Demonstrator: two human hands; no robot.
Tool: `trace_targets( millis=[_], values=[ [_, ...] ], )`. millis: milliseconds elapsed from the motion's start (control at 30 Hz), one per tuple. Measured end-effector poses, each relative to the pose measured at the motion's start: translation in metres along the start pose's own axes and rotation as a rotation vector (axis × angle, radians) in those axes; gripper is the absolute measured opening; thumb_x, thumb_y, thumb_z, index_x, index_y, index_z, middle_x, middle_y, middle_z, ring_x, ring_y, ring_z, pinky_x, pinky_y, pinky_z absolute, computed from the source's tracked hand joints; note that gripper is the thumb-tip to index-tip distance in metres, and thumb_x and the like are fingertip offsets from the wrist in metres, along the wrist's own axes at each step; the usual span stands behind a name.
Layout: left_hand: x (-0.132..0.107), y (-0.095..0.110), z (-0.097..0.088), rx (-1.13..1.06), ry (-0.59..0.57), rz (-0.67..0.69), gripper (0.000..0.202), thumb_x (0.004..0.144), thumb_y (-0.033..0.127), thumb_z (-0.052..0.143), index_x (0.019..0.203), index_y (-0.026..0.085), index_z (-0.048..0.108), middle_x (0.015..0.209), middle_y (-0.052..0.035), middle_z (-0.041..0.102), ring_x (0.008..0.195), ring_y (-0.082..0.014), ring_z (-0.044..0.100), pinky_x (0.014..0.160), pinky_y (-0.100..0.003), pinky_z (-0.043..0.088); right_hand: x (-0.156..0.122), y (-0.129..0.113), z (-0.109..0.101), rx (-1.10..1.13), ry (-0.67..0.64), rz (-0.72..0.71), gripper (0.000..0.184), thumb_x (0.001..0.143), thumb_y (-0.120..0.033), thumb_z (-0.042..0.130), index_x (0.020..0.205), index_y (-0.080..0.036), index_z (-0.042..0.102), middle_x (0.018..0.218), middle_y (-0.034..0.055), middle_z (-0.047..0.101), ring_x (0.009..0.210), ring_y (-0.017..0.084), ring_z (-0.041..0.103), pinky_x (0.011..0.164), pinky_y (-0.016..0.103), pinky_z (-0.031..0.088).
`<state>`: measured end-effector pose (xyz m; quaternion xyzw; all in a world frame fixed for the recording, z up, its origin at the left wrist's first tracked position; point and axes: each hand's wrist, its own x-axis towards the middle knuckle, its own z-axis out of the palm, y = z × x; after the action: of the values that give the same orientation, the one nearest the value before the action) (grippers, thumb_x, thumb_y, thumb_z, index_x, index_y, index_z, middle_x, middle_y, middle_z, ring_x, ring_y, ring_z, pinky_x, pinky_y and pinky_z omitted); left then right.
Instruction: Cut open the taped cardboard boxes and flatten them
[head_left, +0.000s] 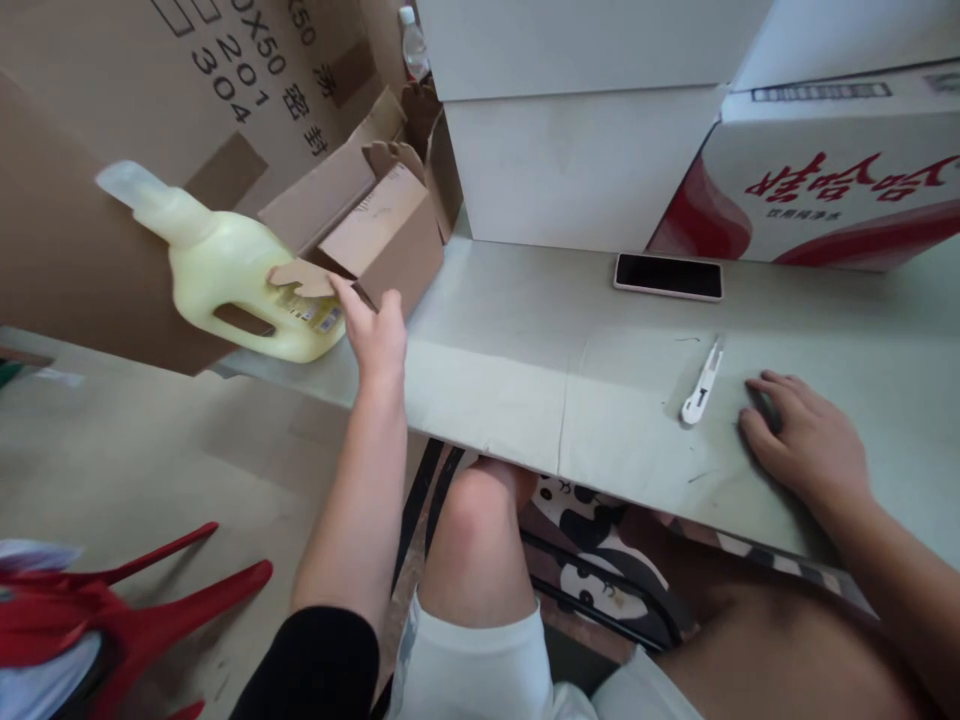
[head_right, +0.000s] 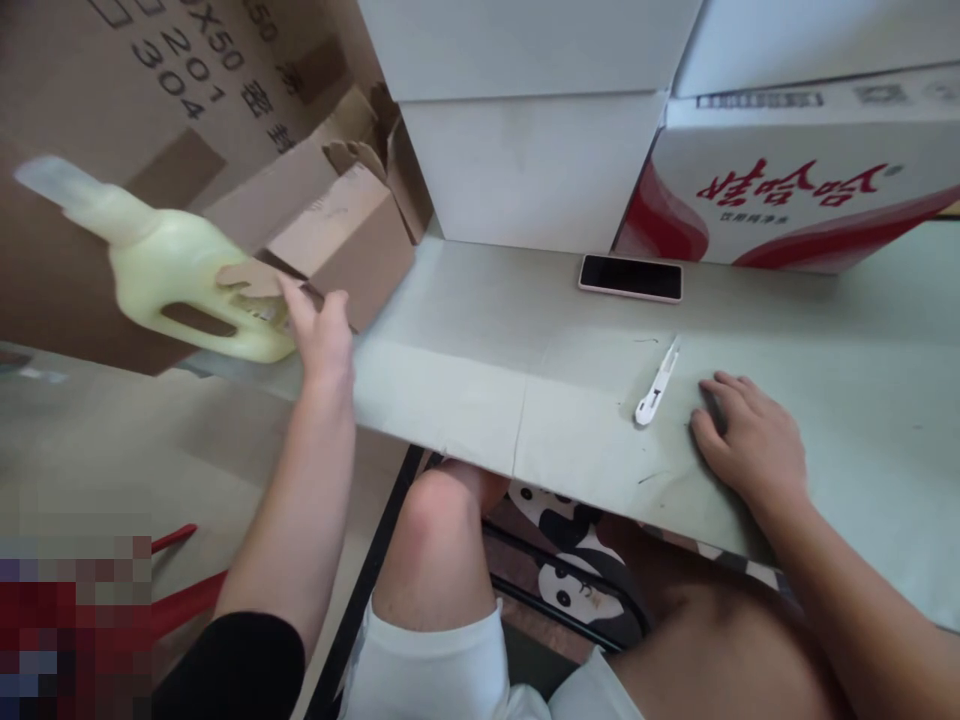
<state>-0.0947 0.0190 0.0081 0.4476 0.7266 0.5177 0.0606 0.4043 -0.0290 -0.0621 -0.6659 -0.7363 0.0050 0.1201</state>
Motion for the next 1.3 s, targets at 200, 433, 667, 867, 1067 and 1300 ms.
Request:
trace_targets(
  millis=[200, 433, 667, 867, 1067, 1300],
  values=[
    [-0.093, 0.073, -0.026, -0.239, -0.172, -0.208, 0.069, 0.094, 0.026, 0.029, 0.159, 0.029, 0.005, 0.166, -0.0009, 0.026, 0.152, -0.0193, 0.028, 0.11, -0.036, 0.047, -0.001, 0.0, 0.002, 0.01, 0.022, 0.018, 0.05, 0.091, -0.042, 0.036, 0.119, -0.013, 0.066, 0.134, 0.021, 0.064, 0.133, 0.035, 0.055, 0.112, 0.051, 0.044],
    [-0.231, 0.107, -0.05, -0.393, -0.5, -0.294, 0.055, 0.088, 0.03, 0.046, 0.143, 0.028, 0.05, 0.116, -0.012, 0.072, 0.09, -0.0253, 0.073, 0.069, -0.038, 0.059, -0.009, -0.03, -0.017, 0.276, 0.085, 0.031, 0.039, 0.084, -0.037, 0.047, 0.109, -0.015, 0.066, 0.126, 0.0211, 0.067, 0.12, 0.036, 0.063, 0.104, 0.051, 0.049],
    [-0.162, 0.058, -0.042, -0.32, 0.205, -0.07, 0.024, 0.081, 0.029, 0.039, 0.094, 0.03, 0.059, 0.096, -0.0047, 0.069, 0.091, -0.0233, 0.069, 0.086, -0.047, 0.057, -0.025, -0.131, -0.048, 0.764, 0.129, -0.298, 0.035, 0.089, -0.028, 0.056, 0.124, -0.027, 0.058, 0.129, 0.0128, 0.058, 0.123, 0.029, 0.058, 0.1, 0.05, 0.051],
    [-0.133, 0.038, 0.002, -0.491, -0.457, 0.02, 0.057, 0.089, 0.056, 0.041, 0.13, 0.02, 0.058, 0.142, -0.0104, 0.059, 0.139, -0.0273, 0.048, 0.119, -0.044, 0.035, -0.031, -0.172, -0.039, 0.893, 0.119, -0.481, 0.05, 0.085, -0.022, 0.06, 0.134, -0.029, 0.054, 0.148, 0.0122, 0.033, 0.145, 0.034, 0.035, 0.111, 0.053, 0.045],
    [-0.207, 0.062, 0.012, -0.617, -0.722, -0.152, 0.053, 0.086, 0.061, 0.055, 0.125, 0.026, 0.064, 0.13, -0.0097, 0.067, 0.12, -0.0292, 0.063, 0.096, -0.043, 0.054, -0.031, -0.146, -0.045, 0.965, 0.457, -0.457, 0.029, 0.078, -0.017, 0.064, 0.106, -0.025, 0.068, 0.141, 0.0092, 0.038, 0.139, 0.034, 0.042, 0.118, 0.056, 0.037],
    [-0.207, 0.064, 0.015, -0.678, -0.314, -0.304, 0.034, 0.08, 0.053, 0.063, 0.092, 0.022, 0.07, 0.098, -0.006, 0.073, 0.087, -0.0172, 0.069, 0.069, -0.026, 0.052, -0.045, -0.101, -0.078, 1.077, 0.492, -0.469, 0.019, 0.081, -0.014, 0.065, 0.066, -0.022, 0.056, 0.101, 0.005, 0.056, 0.106, 0.024, 0.063, 0.097, 0.046, 0.056]
  ],
)
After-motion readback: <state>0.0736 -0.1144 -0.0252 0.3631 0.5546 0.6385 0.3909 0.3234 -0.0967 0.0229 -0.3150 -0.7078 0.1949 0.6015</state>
